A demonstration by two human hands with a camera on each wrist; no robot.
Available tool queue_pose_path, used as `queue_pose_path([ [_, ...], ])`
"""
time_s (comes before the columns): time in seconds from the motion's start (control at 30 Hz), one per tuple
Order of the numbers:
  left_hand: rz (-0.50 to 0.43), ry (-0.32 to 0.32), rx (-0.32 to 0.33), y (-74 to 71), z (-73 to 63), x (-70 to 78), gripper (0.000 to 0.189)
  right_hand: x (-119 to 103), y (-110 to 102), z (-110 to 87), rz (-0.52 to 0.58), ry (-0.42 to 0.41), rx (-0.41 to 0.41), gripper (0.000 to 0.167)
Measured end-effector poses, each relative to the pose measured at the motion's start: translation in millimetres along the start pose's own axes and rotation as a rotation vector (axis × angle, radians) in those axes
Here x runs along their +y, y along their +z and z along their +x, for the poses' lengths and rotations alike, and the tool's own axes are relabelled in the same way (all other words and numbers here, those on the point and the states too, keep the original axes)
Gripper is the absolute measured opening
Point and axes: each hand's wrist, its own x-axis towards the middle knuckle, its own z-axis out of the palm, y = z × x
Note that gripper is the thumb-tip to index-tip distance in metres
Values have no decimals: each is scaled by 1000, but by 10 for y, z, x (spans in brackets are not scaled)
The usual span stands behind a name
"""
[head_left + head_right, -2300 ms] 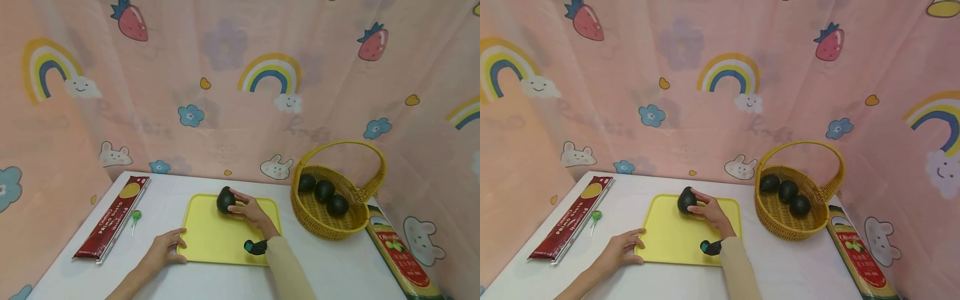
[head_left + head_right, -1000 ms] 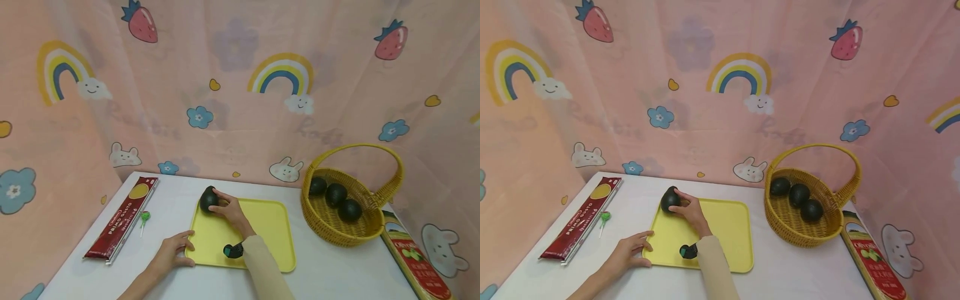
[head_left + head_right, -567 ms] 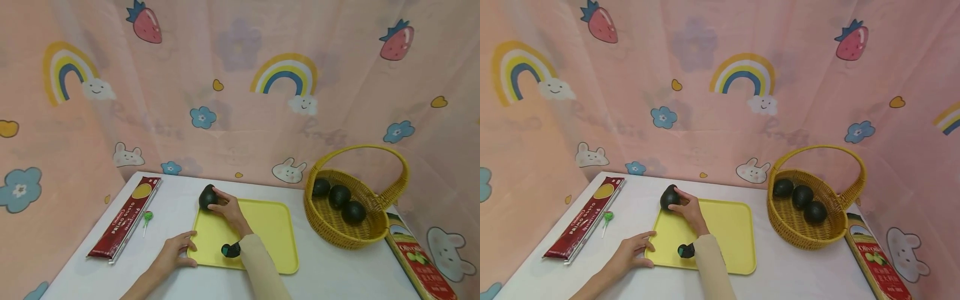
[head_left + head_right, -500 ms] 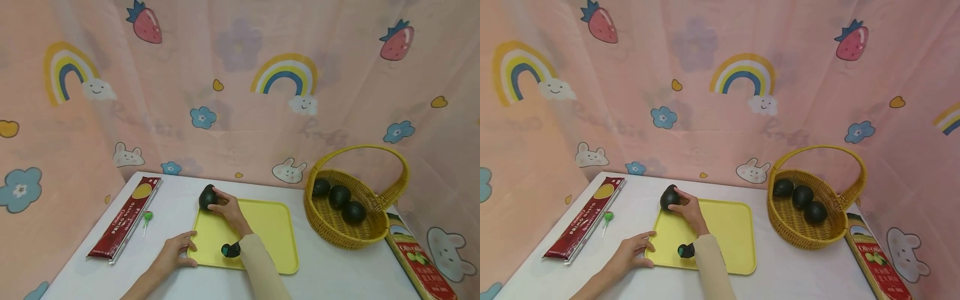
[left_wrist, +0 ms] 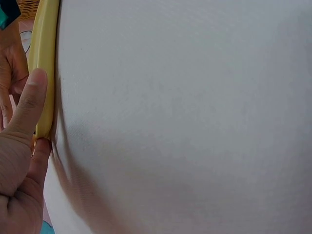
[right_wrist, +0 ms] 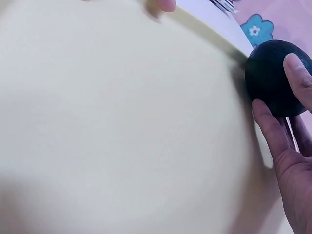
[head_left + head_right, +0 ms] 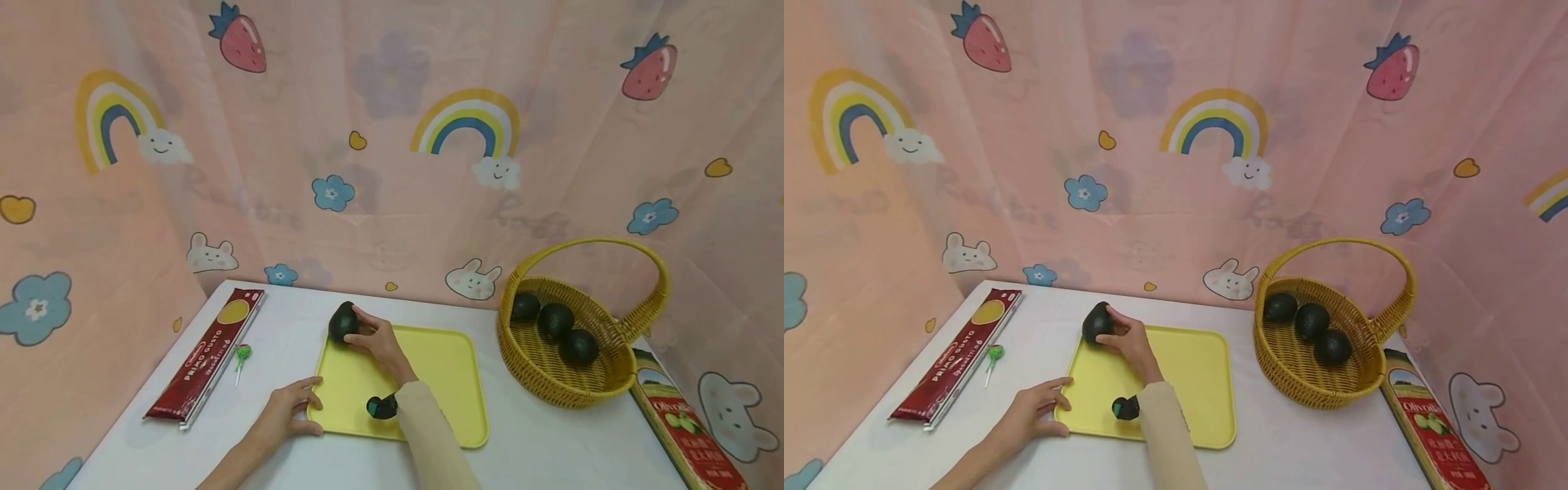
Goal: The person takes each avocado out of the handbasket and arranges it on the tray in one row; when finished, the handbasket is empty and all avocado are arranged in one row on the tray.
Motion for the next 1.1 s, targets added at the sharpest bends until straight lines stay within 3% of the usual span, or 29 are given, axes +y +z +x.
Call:
queue_pose_path([
  [0.3, -10, -5, -4, 8, 14, -22, 30, -30, -35, 9, -32, 15, 6, 63],
  [0.67, -31, -57, -39, 15, 37, -19, 29, -42, -68, -3, -53, 31, -15, 62],
  [1.1, -2, -34, -25, 16, 13, -11, 29, -70, -6, -12, -56, 40, -63, 60],
])
